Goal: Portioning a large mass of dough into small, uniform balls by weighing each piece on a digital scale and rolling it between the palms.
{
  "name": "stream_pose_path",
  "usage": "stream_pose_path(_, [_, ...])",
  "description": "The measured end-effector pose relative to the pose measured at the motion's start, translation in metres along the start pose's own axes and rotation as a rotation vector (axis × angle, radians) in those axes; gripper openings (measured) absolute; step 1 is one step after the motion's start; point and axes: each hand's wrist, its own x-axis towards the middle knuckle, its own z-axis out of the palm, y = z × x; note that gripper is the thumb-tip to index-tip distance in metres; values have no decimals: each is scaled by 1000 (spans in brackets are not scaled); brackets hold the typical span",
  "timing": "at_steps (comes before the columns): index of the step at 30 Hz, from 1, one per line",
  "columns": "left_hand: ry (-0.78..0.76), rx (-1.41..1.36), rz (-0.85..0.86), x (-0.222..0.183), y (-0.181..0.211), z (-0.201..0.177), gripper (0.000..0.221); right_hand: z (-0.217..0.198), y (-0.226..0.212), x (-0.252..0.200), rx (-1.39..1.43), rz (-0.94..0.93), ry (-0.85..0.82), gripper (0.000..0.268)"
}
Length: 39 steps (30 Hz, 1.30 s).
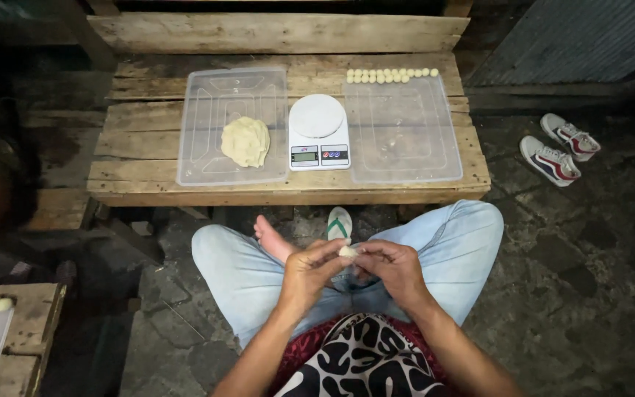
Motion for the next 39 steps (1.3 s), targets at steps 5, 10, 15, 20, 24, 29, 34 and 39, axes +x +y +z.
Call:
stream_pose_path(5, [-3,-290,-383,-6,23,3,23,14,-27,-4,-98,-173,-75,42])
stream_pose_path(10, [-76,-458,-640,-11,26,-7,10,25,-35,-10,-166,-309,-155,31])
stream_pose_path(15, [-32,-372,-323,-7,-3,7,43,23,-32,-8,-227,-281,-31,23])
stream_pose_path(20, [-107,-328,-20,0,36,37,42,54,-52,-22,-753,-559,36,20])
stream_pose_path(24, [43,-644,-123,5,25,29,46,63,-74,-25,-848,-942,17,11])
stream_pose_path(29, [196,-388,-208,-15,80,47,38,85,-97,-21,-822,-1053,19,28])
stream_pose_path(34, [75,-792,-348,-13,43,57,72,141,-76,-7,-700,-1045,78,52])
stream_pose_path(39, [-868,-1613,291,37,-58,37,147,115,-82,2,-921,-1202,-365,80])
